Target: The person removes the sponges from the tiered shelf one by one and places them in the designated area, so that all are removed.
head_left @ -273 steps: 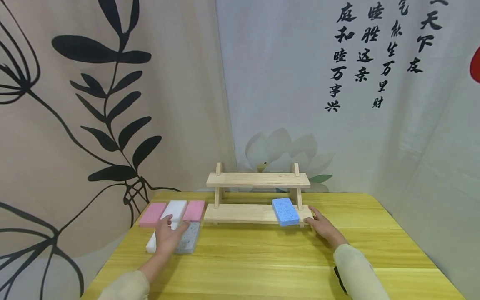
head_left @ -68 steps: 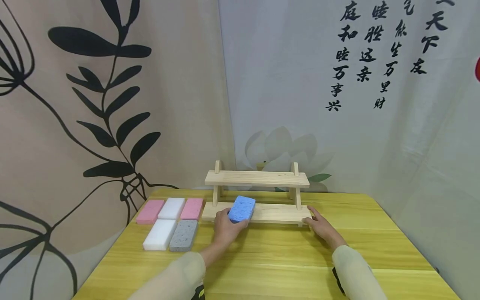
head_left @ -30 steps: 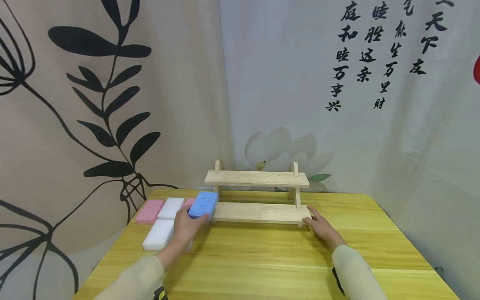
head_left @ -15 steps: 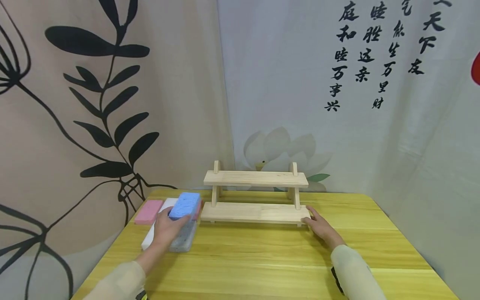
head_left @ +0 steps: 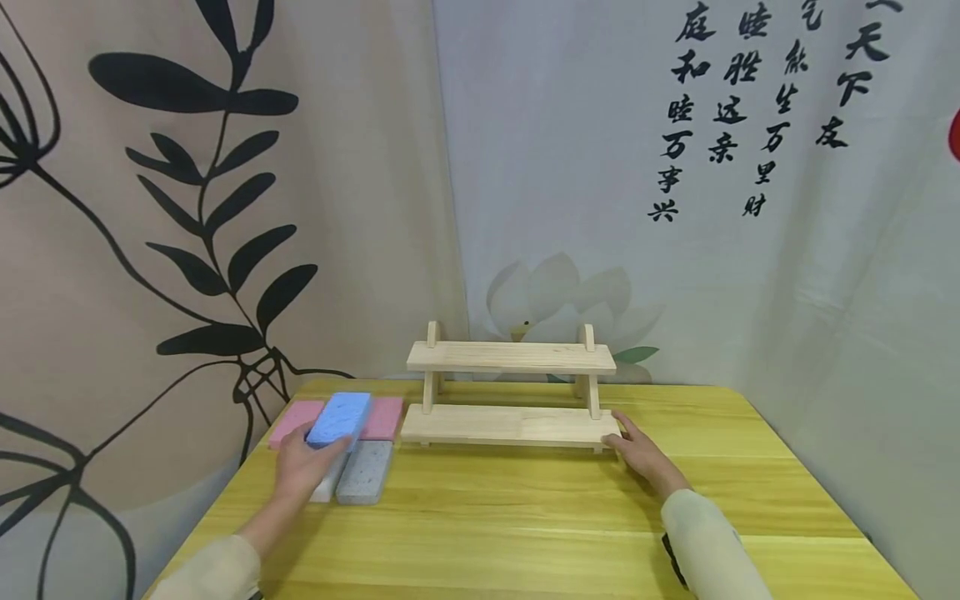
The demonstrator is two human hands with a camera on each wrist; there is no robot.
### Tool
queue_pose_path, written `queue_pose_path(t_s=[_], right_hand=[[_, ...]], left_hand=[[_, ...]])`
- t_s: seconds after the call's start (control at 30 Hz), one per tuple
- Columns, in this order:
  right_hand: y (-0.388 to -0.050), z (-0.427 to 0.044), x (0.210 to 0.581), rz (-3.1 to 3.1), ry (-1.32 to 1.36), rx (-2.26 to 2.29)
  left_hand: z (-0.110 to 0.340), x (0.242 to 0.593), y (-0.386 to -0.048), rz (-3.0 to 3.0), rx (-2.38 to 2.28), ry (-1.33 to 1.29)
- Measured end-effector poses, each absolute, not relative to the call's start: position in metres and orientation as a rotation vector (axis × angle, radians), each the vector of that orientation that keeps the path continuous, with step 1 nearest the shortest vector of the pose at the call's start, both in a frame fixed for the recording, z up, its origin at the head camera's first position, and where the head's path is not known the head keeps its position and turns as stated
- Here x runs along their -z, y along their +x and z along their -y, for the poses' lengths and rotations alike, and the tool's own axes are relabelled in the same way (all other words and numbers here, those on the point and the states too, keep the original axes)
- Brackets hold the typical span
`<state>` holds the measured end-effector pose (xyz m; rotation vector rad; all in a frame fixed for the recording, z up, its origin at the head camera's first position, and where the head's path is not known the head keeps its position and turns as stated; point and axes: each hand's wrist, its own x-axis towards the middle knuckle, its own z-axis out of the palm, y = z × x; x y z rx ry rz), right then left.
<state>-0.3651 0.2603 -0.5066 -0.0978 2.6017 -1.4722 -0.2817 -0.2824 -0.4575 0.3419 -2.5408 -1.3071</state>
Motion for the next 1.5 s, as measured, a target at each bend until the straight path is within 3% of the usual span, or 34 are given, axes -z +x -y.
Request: queue_pose_path(t_s=[0.9, 1.5], right_hand=[[-0.368, -0.254, 0.505, -2.632, -0.071, 1.444], [-0.373, -0.250, 0.506, -2.650, -0.047, 1.436]], left_hand=[[0.379, 0.473, -0.275, 2.553, 1.227, 0.495], [0.403, 0.495, -0.281, 2.619, 1.195, 0.583]])
